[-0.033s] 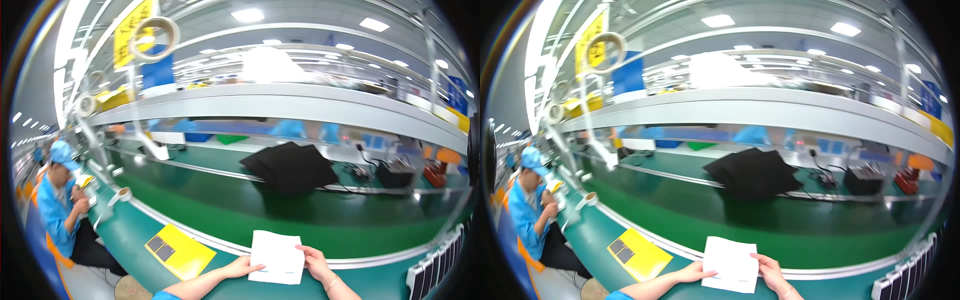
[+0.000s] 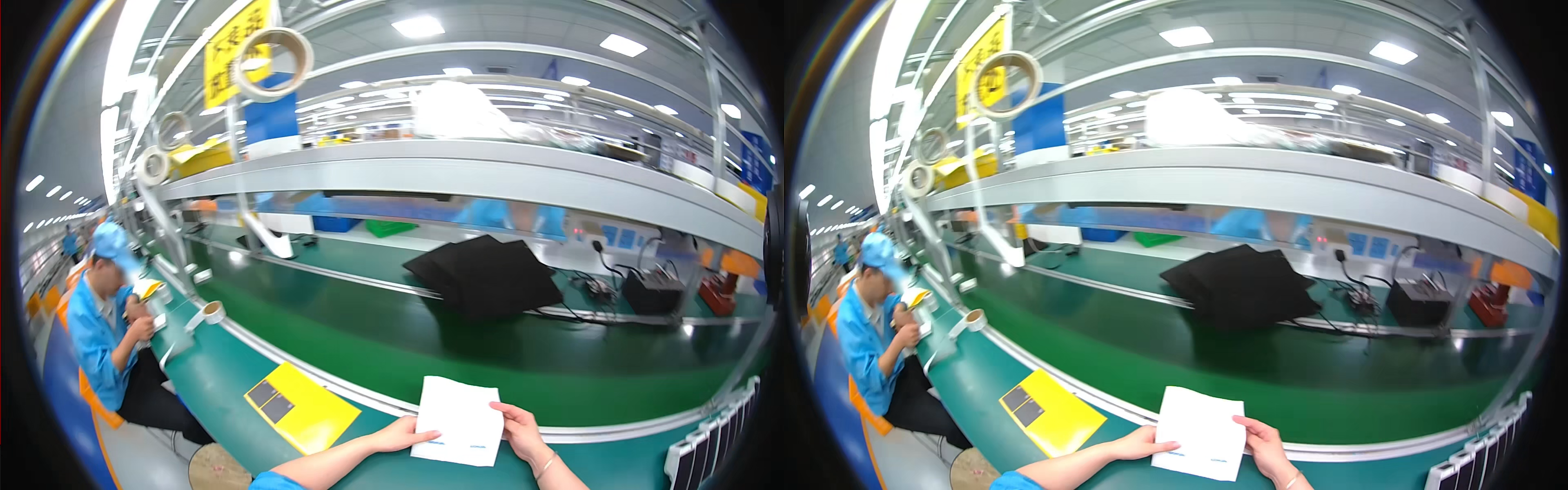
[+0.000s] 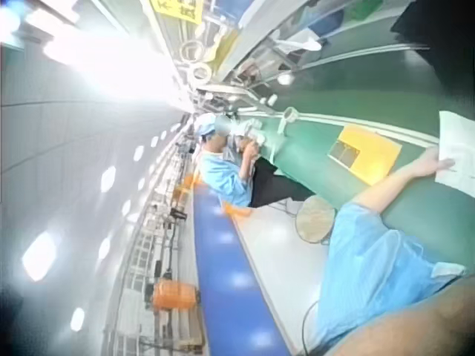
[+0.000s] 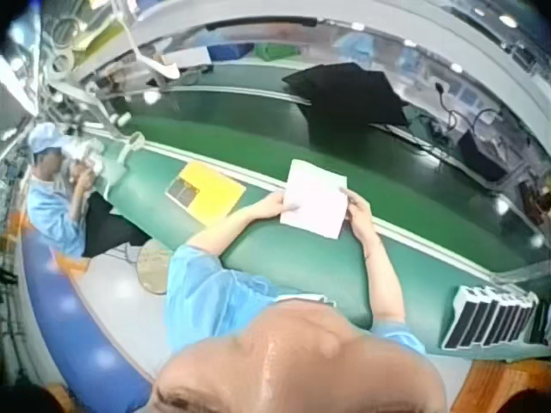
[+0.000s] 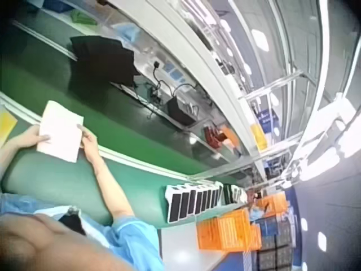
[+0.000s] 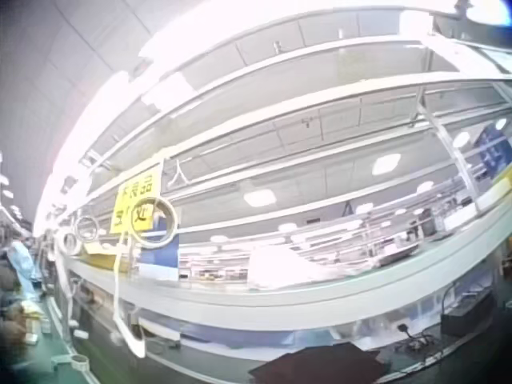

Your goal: The person applies labels to white electronic devices by hand, using a template guide to position the labels, then places the labeled devices into a cardboard box.

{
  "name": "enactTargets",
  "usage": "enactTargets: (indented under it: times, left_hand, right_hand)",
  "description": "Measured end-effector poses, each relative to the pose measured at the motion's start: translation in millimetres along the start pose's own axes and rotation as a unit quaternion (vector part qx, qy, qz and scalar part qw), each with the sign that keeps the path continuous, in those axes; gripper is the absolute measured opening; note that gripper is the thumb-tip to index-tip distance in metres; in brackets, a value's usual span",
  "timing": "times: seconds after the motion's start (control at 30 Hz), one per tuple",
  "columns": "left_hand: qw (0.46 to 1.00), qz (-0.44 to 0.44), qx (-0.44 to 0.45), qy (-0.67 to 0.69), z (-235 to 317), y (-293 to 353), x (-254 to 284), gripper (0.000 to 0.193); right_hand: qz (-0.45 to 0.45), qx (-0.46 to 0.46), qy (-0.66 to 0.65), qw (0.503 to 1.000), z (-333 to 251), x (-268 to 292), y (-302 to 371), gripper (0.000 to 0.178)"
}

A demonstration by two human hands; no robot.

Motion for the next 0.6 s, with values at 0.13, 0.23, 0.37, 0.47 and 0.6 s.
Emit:
enactTargets:
  times: [0.13, 0.23, 0.37, 0.47, 0.6]
  left_hand:
    - [0.998, -0.001, 0.052, 0.039, -5.9, 11.3, 6.4, 0.055]
    - [0.998, 0.012, 0.031, 0.054, -13.0, 11.1, 9.9, 0.058]
    - [0.997, 0.007, 0.033, 0.064, -4.5, 9.2, 10.9, 0.057]
    - [0.998, 0.003, 0.023, 0.06, -7.0, 1.9, 8.2, 0.057]
    - [0.991, 0.088, 0.054, 0.084, -31.8, 14.7, 20.2, 0.051]
  right_hand:
    - [-0.014, -0.007, -0.014, 1.0, 6.9, -11.2, -7.3, 0.027]
    - [-0.014, -0.012, 0.003, 1.0, 14.4, -7.5, -10.3, 0.023]
    - [-0.016, 0.005, 0.016, 1.0, 10.2, -5.5, -6.2, 0.021]
    - [-0.004, 0.0, 0.042, 0.999, 2.5, -1.0, 1.3, 0.027]
    - [-0.086, -0.006, 0.044, 0.995, 5.5, -26.3, -10.6, 0.032]
Point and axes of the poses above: each hand's wrist, its own y-axis away from the middle knuckle, its own x-axis out of the back of the hand, z = x × y, the point moved 5 cm from there along -y, towards the middle knuckle, and after that the axes turned 7 degrees about x, right-handed, at the moved point
